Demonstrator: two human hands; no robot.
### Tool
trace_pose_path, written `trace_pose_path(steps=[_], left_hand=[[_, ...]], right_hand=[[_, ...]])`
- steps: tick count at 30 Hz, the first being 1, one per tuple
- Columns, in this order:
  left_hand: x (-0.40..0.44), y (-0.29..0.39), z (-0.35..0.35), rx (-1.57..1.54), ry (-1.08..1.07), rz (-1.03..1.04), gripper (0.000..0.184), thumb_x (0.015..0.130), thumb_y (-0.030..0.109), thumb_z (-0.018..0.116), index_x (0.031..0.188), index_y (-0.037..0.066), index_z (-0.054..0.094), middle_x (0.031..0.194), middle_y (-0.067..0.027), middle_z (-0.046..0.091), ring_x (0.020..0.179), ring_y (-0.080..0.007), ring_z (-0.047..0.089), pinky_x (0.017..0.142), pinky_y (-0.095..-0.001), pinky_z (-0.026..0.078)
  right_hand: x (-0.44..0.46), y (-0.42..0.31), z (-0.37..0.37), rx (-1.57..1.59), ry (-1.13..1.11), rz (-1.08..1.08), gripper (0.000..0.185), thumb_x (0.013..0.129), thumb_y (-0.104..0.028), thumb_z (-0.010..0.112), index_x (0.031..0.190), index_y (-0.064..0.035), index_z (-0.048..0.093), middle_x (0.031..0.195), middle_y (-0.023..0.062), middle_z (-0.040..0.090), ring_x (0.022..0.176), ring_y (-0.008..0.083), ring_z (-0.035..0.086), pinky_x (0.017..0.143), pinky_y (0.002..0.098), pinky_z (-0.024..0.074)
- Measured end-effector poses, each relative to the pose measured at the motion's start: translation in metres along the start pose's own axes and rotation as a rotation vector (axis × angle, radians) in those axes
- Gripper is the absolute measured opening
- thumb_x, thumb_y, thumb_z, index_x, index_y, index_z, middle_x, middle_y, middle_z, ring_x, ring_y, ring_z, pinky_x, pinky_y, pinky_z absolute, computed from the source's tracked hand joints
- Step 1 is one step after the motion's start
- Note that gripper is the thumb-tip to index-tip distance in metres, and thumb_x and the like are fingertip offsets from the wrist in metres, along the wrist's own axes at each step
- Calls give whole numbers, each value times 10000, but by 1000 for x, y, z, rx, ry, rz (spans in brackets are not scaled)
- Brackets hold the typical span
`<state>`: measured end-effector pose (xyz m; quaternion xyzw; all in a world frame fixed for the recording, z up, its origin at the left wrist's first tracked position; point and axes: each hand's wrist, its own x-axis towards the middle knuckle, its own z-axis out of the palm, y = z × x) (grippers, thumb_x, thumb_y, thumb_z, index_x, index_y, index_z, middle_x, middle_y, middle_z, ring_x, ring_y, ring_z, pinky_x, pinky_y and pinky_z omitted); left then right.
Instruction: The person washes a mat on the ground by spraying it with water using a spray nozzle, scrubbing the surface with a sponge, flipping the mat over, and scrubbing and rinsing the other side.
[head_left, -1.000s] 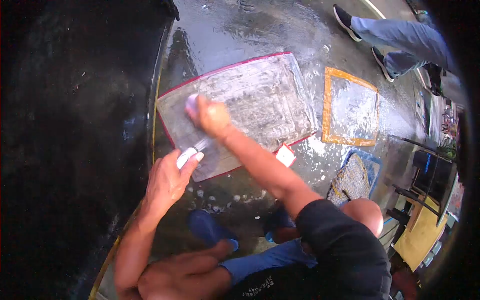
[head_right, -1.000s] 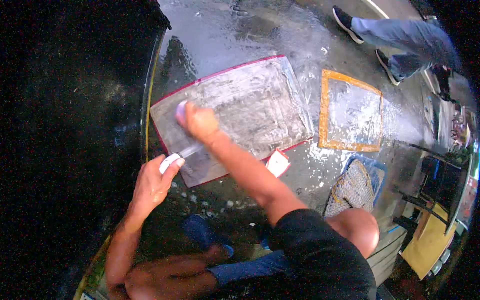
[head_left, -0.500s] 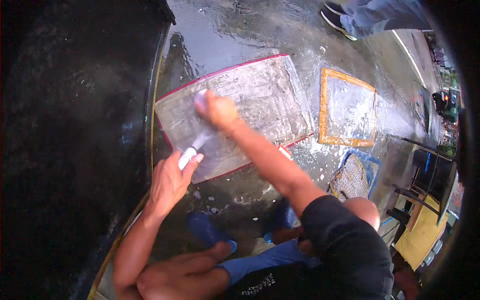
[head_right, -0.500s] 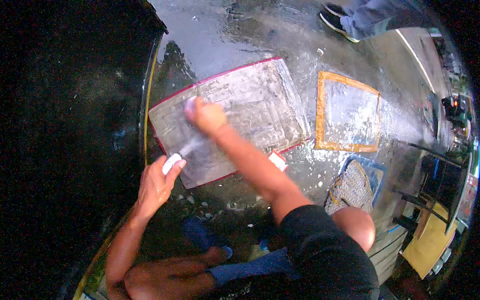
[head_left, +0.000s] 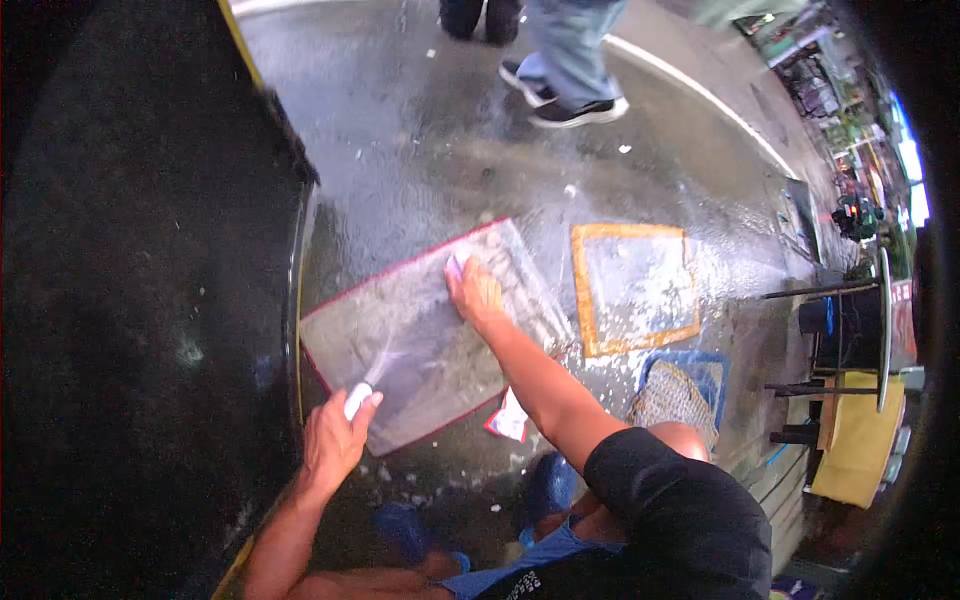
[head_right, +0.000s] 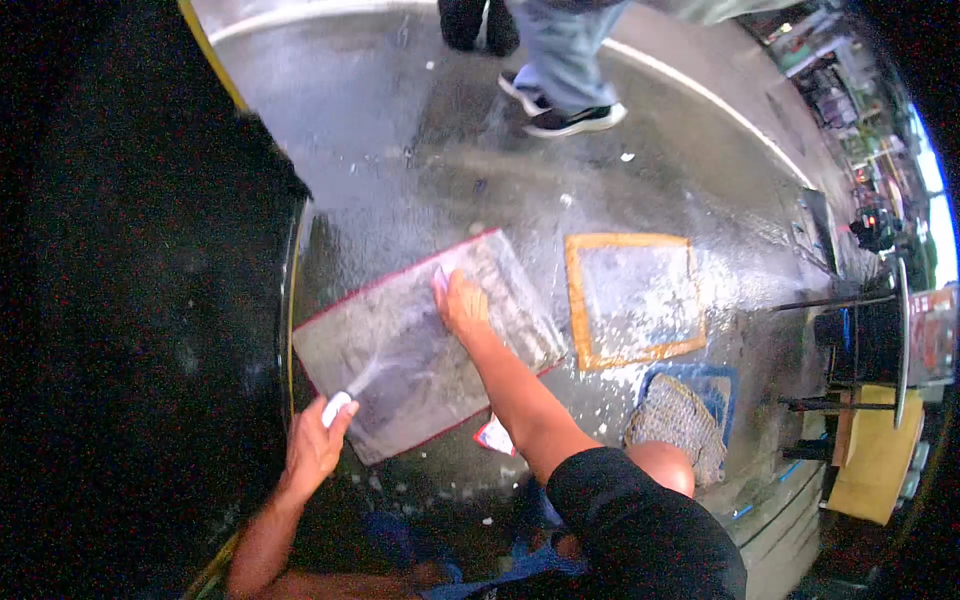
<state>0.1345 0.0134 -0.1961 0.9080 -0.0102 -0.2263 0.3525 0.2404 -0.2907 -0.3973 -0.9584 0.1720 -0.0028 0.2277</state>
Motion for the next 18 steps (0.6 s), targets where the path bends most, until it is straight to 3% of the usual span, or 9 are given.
trace_pose_path(steps=[1,5,10,13,18], left_hand=[[-2,6,-2,19,-4,-6,460,961,453,660,892,-1,631,818,-313,646,822,-522,630,661,-554,476],[-8,-5,5,65,-16,-24,559,934,546,650,889,-11,661,852,-309,669,869,-513,647,719,-569,494],[-24,-3,-6,97,-5,-13,565,943,539,639,948,-24,687,901,-313,683,914,-502,660,762,-550,509],[-22,-24,0,96,-12,21,567,947,527,636,993,-34,704,924,-311,691,936,-489,668,786,-541,516],[-22,-48,5,82,-19,75,567,952,516,631,1036,-37,723,945,-311,696,948,-481,672,814,-530,517]], right_hand=[[3,3,-8,21,-91,10,480,974,-450,579,1060,18,514,867,324,682,846,518,670,757,581,526],[1,16,4,62,-110,-45,475,951,-395,591,1117,33,472,918,338,678,881,519,668,778,589,525],[-51,2,-6,127,-78,1,506,911,-323,621,1210,16,395,951,338,678,890,527,664,795,602,522],[-93,1,-15,109,-239,111,545,904,-308,628,1253,-2,343,958,339,677,894,529,664,797,606,522],[-144,10,-31,89,-297,105,540,909,-302,621,1263,-15,330,942,357,668,897,534,662,799,610,521]])
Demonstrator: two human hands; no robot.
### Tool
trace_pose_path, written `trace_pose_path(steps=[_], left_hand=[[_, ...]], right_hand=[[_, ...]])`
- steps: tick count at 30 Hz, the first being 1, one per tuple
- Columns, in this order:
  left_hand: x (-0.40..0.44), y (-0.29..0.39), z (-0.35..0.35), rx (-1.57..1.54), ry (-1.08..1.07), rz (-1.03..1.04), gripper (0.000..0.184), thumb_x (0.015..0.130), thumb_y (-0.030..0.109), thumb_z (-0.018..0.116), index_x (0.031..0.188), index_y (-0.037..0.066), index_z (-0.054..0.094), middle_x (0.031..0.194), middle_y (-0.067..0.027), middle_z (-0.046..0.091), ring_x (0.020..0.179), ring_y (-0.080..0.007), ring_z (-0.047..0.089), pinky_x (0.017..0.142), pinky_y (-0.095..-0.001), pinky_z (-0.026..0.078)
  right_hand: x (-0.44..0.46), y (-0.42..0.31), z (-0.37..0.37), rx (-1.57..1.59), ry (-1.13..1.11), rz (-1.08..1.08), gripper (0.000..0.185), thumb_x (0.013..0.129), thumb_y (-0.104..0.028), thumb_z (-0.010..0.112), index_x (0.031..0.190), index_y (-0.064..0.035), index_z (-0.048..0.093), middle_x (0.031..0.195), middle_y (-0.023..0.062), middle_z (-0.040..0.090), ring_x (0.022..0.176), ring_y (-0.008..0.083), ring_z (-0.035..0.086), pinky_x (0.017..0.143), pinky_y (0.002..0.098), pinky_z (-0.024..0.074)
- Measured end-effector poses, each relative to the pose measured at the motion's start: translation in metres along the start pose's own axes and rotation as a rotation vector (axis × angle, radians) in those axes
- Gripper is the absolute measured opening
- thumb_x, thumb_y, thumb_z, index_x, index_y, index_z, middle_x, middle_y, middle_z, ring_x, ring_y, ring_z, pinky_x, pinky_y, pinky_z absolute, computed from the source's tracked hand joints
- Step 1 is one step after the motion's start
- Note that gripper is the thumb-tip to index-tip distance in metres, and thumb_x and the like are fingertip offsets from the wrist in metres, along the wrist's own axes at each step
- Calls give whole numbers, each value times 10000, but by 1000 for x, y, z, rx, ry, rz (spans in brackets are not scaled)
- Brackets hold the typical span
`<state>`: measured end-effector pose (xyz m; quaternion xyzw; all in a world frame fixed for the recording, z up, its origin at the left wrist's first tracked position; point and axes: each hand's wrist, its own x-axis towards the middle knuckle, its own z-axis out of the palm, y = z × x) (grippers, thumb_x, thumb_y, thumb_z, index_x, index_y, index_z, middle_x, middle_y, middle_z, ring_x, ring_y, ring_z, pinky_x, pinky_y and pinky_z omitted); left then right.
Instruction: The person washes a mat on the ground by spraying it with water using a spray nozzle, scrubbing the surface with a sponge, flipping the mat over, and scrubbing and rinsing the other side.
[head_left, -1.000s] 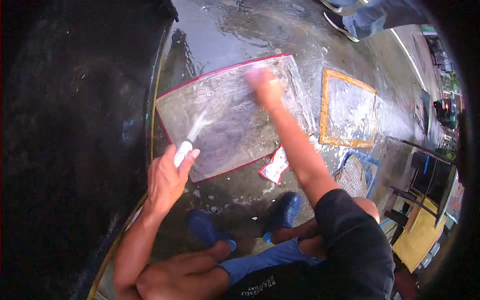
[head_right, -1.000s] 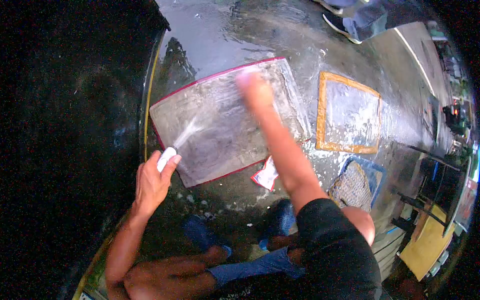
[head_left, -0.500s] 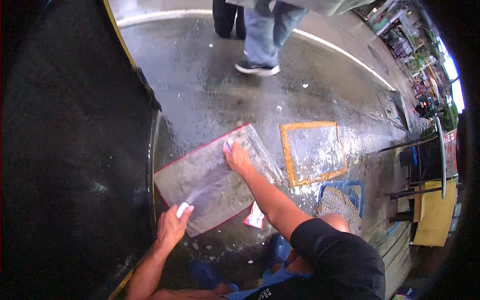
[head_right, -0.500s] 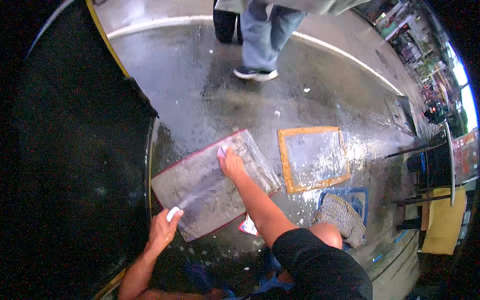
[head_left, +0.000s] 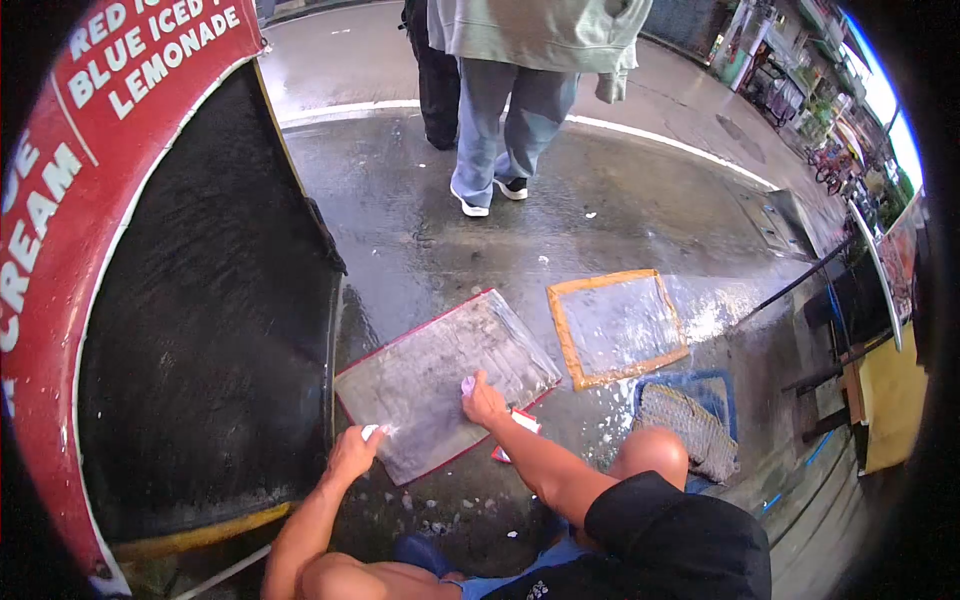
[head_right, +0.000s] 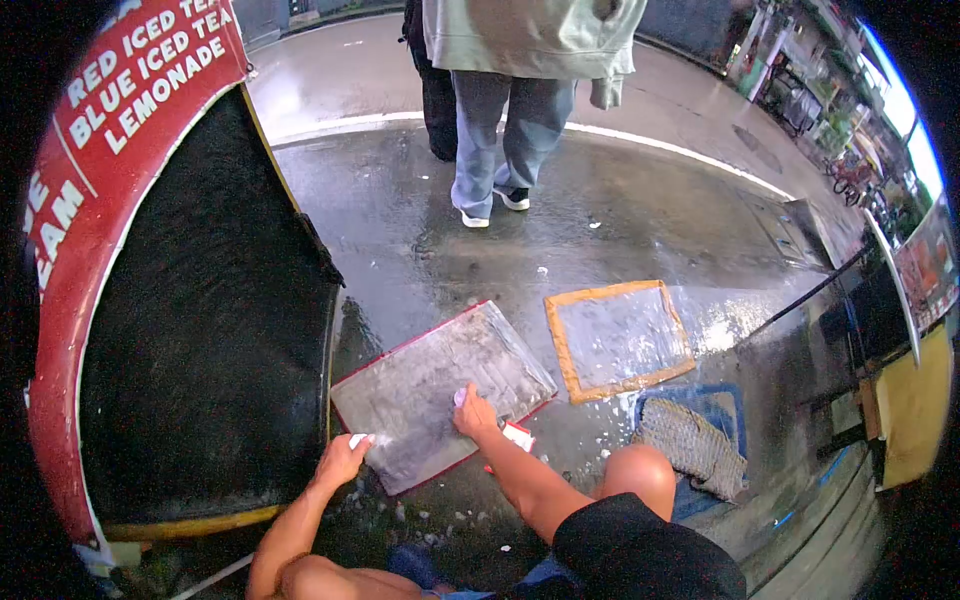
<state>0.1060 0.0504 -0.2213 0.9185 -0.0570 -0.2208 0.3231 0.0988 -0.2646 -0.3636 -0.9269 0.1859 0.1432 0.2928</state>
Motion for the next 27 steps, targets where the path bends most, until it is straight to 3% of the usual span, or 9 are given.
trace_pose_path(steps=[7,15,23,27], left_hand=[[3,-10,-5,74,69,-31,564,940,539,637,1021,-10,736,977,-298,705,957,-474,678,823,-526,524],[-3,-5,-8,110,63,-26,602,934,564,620,1001,-25,727,997,-306,695,986,-488,664,847,-537,516],[12,-16,2,127,-5,-57,649,916,605,620,1011,-27,734,1032,-336,682,1035,-503,652,878,-557,510],[9,-8,-1,123,-5,-41,653,915,613,618,1012,-22,739,1036,-346,678,1035,-510,651,877,-566,511]], right_hand=[[0,-15,-19,33,144,-159,489,958,-362,575,1279,-40,394,925,330,687,902,517,669,795,600,518],[4,-40,-13,70,105,-124,518,1006,-457,450,1291,-30,381,908,361,677,842,530,668,789,602,517],[-34,-12,-8,31,18,-270,565,937,-327,647,1277,8,344,937,354,677,896,528,664,800,590,524],[-39,-13,-13,49,-4,-202,576,946,-433,624,1281,-28,389,980,339,683,942,514,668,822,575,524]])
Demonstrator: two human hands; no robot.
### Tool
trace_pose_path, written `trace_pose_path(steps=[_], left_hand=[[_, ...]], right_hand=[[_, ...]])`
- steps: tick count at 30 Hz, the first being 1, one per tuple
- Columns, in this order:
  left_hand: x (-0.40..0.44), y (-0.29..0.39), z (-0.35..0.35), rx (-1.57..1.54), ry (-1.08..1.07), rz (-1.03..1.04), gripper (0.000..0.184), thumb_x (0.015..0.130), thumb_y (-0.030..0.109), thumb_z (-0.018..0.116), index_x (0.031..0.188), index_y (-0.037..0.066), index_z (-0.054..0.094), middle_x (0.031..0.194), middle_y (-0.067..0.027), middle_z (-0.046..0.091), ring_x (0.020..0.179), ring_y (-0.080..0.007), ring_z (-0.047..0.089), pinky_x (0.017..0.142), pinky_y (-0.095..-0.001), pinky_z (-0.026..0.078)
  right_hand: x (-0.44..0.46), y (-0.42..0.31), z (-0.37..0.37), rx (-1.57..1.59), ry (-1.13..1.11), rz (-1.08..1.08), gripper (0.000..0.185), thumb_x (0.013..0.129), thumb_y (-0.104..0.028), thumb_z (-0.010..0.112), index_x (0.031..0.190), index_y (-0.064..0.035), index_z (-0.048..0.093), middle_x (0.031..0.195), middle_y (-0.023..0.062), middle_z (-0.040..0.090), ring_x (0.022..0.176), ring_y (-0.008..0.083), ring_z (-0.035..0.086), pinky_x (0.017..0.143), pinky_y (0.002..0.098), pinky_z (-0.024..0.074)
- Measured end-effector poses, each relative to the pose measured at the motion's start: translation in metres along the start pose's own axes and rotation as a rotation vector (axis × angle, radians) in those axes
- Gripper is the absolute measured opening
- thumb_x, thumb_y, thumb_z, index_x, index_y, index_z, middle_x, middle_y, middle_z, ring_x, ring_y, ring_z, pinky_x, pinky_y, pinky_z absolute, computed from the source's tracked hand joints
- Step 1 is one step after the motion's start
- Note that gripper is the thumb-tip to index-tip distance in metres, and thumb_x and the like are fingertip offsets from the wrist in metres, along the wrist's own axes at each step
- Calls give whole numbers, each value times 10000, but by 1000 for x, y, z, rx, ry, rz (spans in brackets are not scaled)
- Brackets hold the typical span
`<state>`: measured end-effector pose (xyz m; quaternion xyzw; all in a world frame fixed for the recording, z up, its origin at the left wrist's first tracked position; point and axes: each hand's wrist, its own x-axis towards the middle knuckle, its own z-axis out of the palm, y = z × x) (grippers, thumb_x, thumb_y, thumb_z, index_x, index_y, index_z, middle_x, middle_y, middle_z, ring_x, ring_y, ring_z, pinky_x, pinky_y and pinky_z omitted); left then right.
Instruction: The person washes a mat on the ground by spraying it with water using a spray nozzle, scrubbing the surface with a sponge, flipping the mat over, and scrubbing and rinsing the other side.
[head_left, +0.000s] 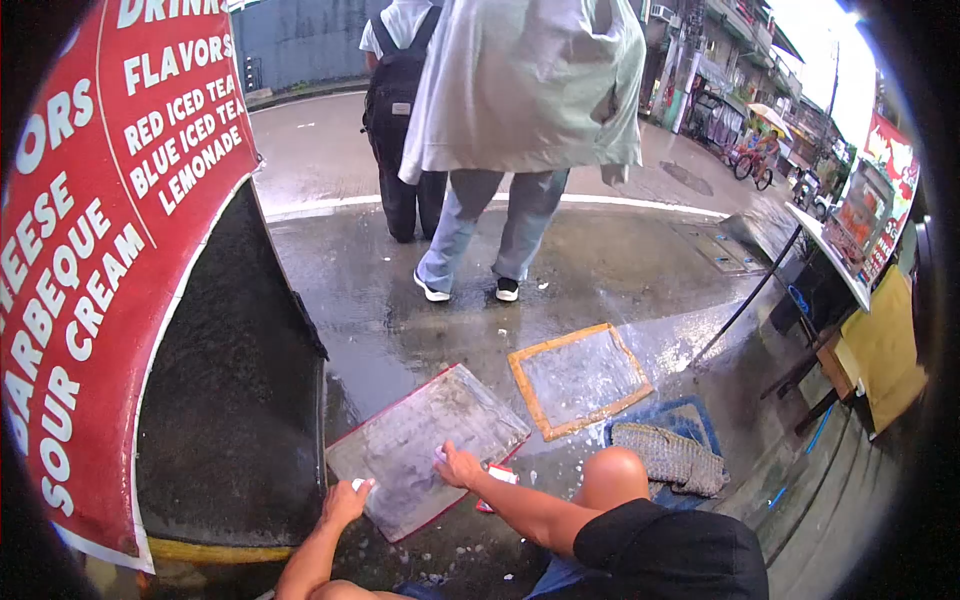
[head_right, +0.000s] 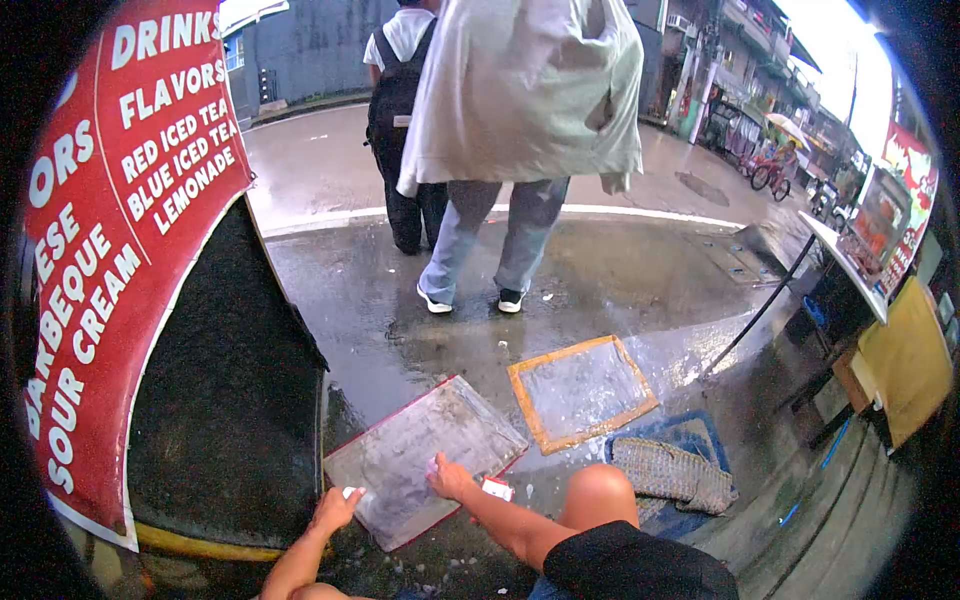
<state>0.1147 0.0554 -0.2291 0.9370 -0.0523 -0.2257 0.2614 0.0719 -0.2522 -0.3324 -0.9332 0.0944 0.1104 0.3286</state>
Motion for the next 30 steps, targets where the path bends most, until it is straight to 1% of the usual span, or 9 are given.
trace_pose_path(steps=[5,8,11,14,17,20,23,26,30], left_hand=[[4,-6,5,19,22,13,679,918,600,626,991,-68,723,1005,-357,677,1015,-497,664,874,-543,516],[5,-1,2,3,49,-30,682,916,610,620,1012,-57,724,1041,-360,670,1041,-512,650,883,-560,513],[4,7,0,-23,69,-74,690,917,602,621,1030,-72,713,1070,-372,658,1073,-500,646,906,-555,510],[7,5,2,-33,19,-123,706,916,606,616,1053,-81,700,1101,-379,649,1109,-496,634,935,-550,502],[5,4,3,-56,52,-172,727,912,616,611,1087,-86,684,1119,-375,648,1122,-500,627,956,-544,496],[9,-6,10,-55,68,-162,761,907,627,609,1164,-87,653,1150,-374,643,1137,-501,620,969,-545,490],[17,-11,15,-45,11,-162,779,905,633,610,1207,-85,627,1200,-374,627,1173,-491,606,990,-545,479],[21,-13,20,-69,61,-137,767,900,637,624,1148,-88,657,1176,-350,653,1139,-480,632,968,-525,497],[25,-4,15,-95,30,-156,776,898,634,631,1194,-84,620,1196,-356,639,1160,-493,614,986,-535,487]], right_hand=[[-4,-22,-8,-20,25,92,613,970,-615,488,1270,-84,547,1011,276,710,977,475,680,861,538,527],[2,-42,-10,88,14,11,618,965,-661,449,1212,-144,679,1038,207,731,1005,431,686,878,512,530],[5,-74,-9,150,58,6,568,963,-662,457,1180,-217,737,1025,159,744,1011,402,687,880,495,529],[11,-84,-5,157,-26,-62,532,972,-636,462,1143,-216,741,1006,179,740,1015,410,682,882,500,528],[10,-82,-1,15,-107,-64,571,980,-596,468,1103,-98,718,961,231,728,1001,445,676,875,526,526],[7,-56,11,-73,-47,-47,593,968,-549,510,1135,8,625,973,289,707,971,484,671,860,559,522],[0,-35,11,-105,-4,-12,553,961,-472,574,1202,20,499,980,312,695,959,486,675,847,568,525],[5,-6,17,-163,-63,47,544,942,-396,618,1257,0,417,1041,319,687,968,490,676,858,563,531],[-1,3,2,-186,-108,130,588,916,-345,643,1319,14,409,1099,328,673,1012,498,663,891,558,529]])
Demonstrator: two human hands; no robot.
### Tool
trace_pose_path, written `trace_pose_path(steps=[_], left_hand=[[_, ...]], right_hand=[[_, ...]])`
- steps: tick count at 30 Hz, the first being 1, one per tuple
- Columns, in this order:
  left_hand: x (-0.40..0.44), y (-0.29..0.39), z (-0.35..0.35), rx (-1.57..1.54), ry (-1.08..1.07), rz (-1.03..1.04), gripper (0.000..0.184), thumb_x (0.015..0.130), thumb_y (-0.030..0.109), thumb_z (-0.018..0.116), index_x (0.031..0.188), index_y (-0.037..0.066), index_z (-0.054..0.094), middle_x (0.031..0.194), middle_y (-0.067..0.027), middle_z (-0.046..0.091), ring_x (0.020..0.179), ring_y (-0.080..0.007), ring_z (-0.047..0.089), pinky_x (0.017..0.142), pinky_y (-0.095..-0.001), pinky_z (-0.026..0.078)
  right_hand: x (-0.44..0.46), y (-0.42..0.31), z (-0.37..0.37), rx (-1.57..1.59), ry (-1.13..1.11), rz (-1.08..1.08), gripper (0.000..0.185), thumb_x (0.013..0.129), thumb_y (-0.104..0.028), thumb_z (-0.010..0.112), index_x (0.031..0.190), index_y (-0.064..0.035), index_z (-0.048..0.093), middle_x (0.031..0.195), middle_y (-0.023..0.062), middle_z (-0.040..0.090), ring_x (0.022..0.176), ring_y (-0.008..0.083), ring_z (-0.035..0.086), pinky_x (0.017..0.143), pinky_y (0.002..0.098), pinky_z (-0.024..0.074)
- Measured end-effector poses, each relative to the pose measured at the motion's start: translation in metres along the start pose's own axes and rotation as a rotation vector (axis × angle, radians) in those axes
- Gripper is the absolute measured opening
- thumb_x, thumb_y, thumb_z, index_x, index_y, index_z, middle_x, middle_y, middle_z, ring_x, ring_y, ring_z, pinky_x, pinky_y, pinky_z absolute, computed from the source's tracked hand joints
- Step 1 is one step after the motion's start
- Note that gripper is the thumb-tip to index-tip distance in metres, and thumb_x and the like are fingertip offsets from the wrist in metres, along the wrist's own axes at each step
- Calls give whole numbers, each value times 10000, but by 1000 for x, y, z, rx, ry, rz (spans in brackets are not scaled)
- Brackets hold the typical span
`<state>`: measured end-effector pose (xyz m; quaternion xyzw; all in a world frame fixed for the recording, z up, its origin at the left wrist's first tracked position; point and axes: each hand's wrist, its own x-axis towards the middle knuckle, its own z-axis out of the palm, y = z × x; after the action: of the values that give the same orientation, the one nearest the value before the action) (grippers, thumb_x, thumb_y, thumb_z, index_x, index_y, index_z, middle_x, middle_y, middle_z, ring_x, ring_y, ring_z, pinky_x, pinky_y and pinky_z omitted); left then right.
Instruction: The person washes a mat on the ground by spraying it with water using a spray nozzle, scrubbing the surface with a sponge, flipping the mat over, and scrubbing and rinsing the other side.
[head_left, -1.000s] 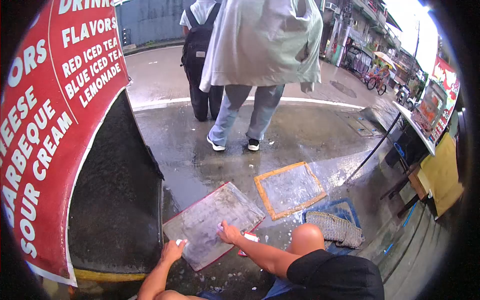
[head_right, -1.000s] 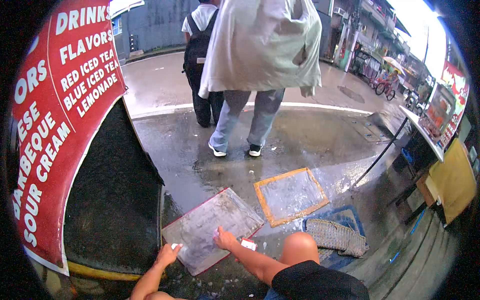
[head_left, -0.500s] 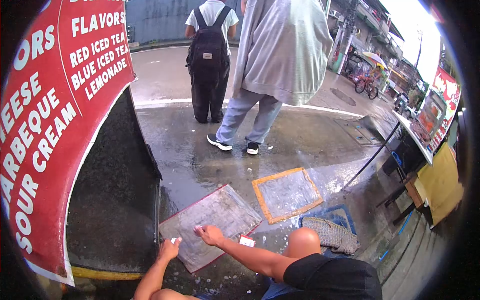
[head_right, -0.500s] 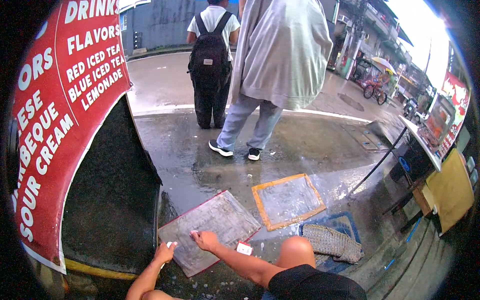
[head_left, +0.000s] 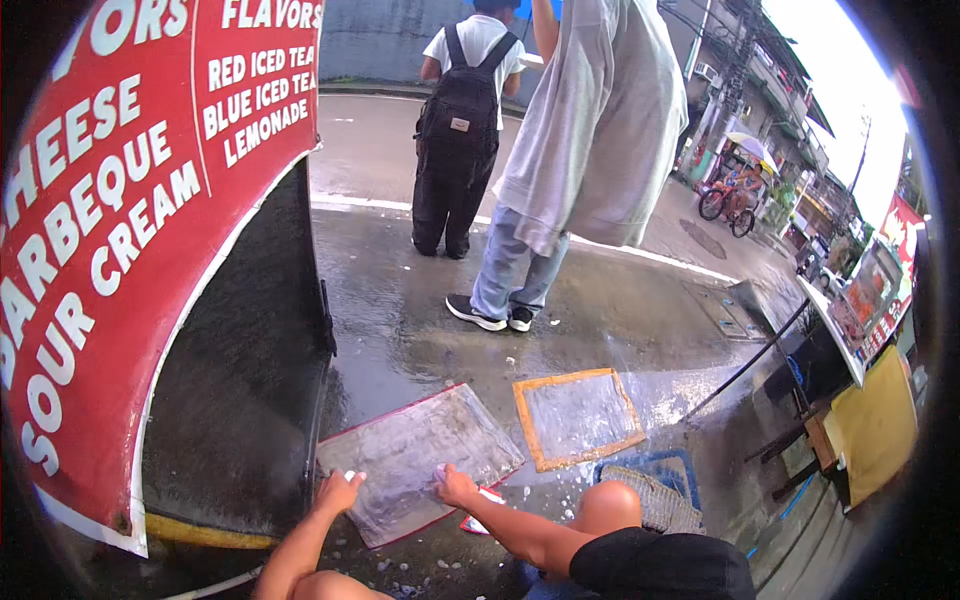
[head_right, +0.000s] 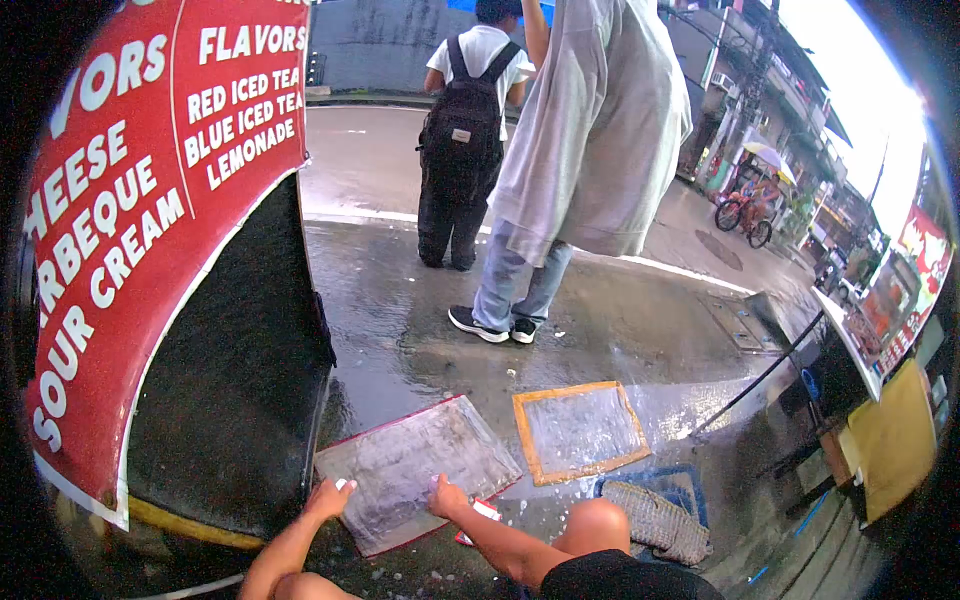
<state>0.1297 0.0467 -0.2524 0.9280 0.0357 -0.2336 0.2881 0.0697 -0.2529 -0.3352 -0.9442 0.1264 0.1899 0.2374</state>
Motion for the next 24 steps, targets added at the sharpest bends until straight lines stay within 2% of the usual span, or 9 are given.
trace_pose_path(steps=[2,5,11,15,18,21,24], left_hand=[[-5,8,-6,-6,-29,-7,789,904,611,638,1257,-90,558,1249,-370,607,1206,-506,580,1012,-542,472],[0,5,-3,-33,-46,-1,780,906,586,656,1269,-95,540,1255,-370,603,1204,-512,579,1011,-541,474],[2,-5,-2,-50,-30,56,765,916,574,653,1262,-99,541,1187,-366,637,1149,-523,605,967,-551,496],[-12,16,-30,-86,2,16,783,921,572,649,1280,-111,517,1149,-373,647,1125,-530,613,946,-554,503],[-17,37,-39,-94,83,16,802,924,556,652,1302,-126,462,1145,-384,641,1123,-529,614,949,-555,500],[-42,66,-60,-52,79,-41,793,927,537,654,1313,-120,436,1150,-381,642,1121,-528,616,956,-557,495],[-80,97,-83,-30,68,-102,766,937,507,649,1354,-79,388,1134,-380,647,1102,-530,623,938,-569,495]], right_hand=[[2,8,0,15,-1,49,657,909,-368,661,1365,25,396,1091,348,668,1045,507,651,921,558,517],[-3,12,-4,50,33,-4,671,904,-378,667,1374,18,399,1104,348,666,1044,507,653,926,552,518],[6,27,15,44,85,-56,723,882,-452,685,1374,-3,404,1086,355,666,1035,507,655,915,553,519],[9,-19,8,308,264,-20,689,887,-472,672,1382,-73,405,1032,327,686,938,516,668,851,583,522],[19,-68,-28,314,223,-64,700,878,-411,688,1429,-115,373,1032,321,686,934,520,664,847,578,523],[-7,-118,-102,280,151,-172,735,860,-312,708,1488,-153,361,1081,309,680,963,514,658,858,563,525],[-27,-113,-131,390,410,-539,769,843,-237,720,1526,-166,372,1173,281,666,1002,498,653,874,548,525]])
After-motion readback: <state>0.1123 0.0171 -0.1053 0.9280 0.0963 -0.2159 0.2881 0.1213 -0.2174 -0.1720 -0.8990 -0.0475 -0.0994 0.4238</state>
